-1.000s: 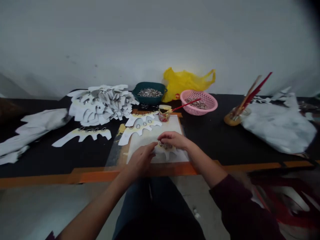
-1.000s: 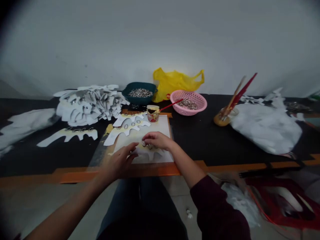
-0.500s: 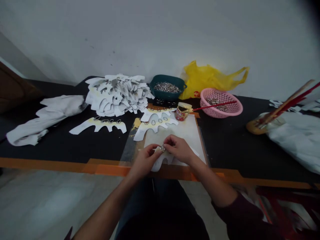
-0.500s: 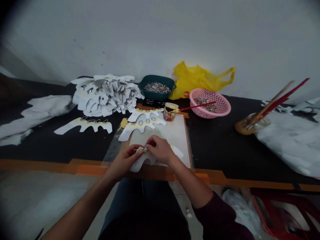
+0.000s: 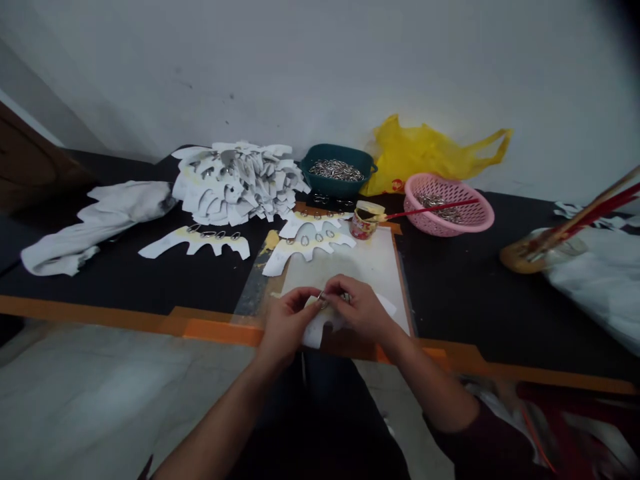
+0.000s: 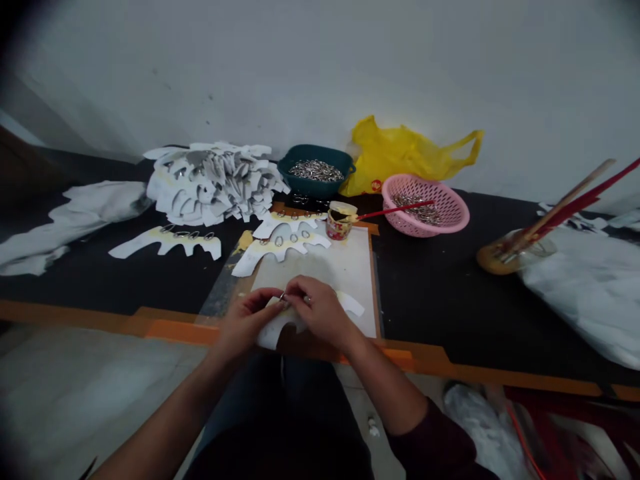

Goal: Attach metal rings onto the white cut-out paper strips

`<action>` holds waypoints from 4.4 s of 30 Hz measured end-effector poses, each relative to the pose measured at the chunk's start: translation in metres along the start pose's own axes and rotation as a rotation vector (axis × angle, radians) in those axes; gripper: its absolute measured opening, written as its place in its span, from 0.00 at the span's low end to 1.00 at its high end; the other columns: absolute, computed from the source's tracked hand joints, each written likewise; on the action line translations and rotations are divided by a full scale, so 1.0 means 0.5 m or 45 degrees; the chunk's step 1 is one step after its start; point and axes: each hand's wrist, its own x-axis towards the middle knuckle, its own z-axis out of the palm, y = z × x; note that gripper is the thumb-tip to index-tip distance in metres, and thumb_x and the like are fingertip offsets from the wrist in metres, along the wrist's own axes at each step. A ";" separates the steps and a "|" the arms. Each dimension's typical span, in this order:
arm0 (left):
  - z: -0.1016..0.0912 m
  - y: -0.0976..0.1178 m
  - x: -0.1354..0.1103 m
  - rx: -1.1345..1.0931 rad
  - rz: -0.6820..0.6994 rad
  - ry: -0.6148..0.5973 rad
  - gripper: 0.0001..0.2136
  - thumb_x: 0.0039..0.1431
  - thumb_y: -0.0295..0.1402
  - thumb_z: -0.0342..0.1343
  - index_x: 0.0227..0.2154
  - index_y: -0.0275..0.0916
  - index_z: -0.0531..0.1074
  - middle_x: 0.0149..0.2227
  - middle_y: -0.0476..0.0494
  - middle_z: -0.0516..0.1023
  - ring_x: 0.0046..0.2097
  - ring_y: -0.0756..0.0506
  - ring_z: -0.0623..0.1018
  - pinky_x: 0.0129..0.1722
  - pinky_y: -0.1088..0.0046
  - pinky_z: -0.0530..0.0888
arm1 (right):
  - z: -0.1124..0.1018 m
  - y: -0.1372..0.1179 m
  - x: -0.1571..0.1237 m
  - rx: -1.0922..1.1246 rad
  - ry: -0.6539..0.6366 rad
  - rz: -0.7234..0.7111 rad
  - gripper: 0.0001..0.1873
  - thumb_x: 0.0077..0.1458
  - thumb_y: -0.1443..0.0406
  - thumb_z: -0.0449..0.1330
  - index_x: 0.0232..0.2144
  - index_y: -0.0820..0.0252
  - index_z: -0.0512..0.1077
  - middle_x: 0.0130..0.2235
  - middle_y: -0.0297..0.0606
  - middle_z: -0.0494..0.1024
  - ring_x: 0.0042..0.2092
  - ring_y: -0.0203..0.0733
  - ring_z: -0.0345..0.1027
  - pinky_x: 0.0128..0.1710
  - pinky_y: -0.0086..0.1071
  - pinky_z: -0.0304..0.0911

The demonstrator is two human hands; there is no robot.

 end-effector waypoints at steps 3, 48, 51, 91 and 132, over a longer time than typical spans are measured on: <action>0.006 -0.012 -0.006 -0.105 0.082 0.039 0.16 0.39 0.33 0.64 0.33 0.37 0.69 0.31 0.49 0.75 0.30 0.51 0.74 0.30 0.76 0.70 | 0.001 -0.002 -0.007 -0.078 0.023 -0.072 0.05 0.55 0.68 0.53 0.32 0.58 0.69 0.32 0.34 0.71 0.36 0.36 0.65 0.38 0.30 0.60; 0.005 0.001 -0.025 -0.532 -0.350 0.019 0.10 0.37 0.23 0.61 0.22 0.36 0.64 0.18 0.52 0.69 0.22 0.52 0.69 0.24 0.76 0.65 | 0.048 0.017 -0.059 -0.793 0.228 -0.853 0.08 0.55 0.74 0.51 0.34 0.60 0.67 0.37 0.40 0.72 0.50 0.45 0.60 0.48 0.47 0.62; 0.005 0.007 -0.031 -0.612 -0.413 -0.026 0.08 0.38 0.22 0.59 0.21 0.36 0.66 0.19 0.51 0.69 0.23 0.51 0.70 0.25 0.75 0.66 | 0.041 0.014 -0.061 -0.817 0.184 -0.870 0.08 0.54 0.74 0.52 0.35 0.60 0.68 0.38 0.40 0.73 0.48 0.45 0.61 0.48 0.47 0.61; -0.017 -0.048 -0.070 -0.772 -0.171 0.114 0.12 0.28 0.22 0.66 0.22 0.33 0.72 0.24 0.50 0.75 0.28 0.53 0.72 0.33 0.78 0.68 | 0.088 -0.021 -0.102 -0.634 0.385 -0.565 0.08 0.50 0.73 0.53 0.33 0.56 0.64 0.30 0.34 0.71 0.41 0.43 0.63 0.43 0.41 0.55; -0.008 -0.065 -0.086 -0.405 0.123 0.124 0.08 0.40 0.26 0.64 0.26 0.36 0.71 0.27 0.51 0.74 0.32 0.52 0.72 0.36 0.77 0.67 | 0.114 -0.026 -0.127 -0.407 0.575 -0.110 0.09 0.53 0.68 0.54 0.39 0.57 0.65 0.35 0.38 0.71 0.41 0.43 0.63 0.43 0.40 0.60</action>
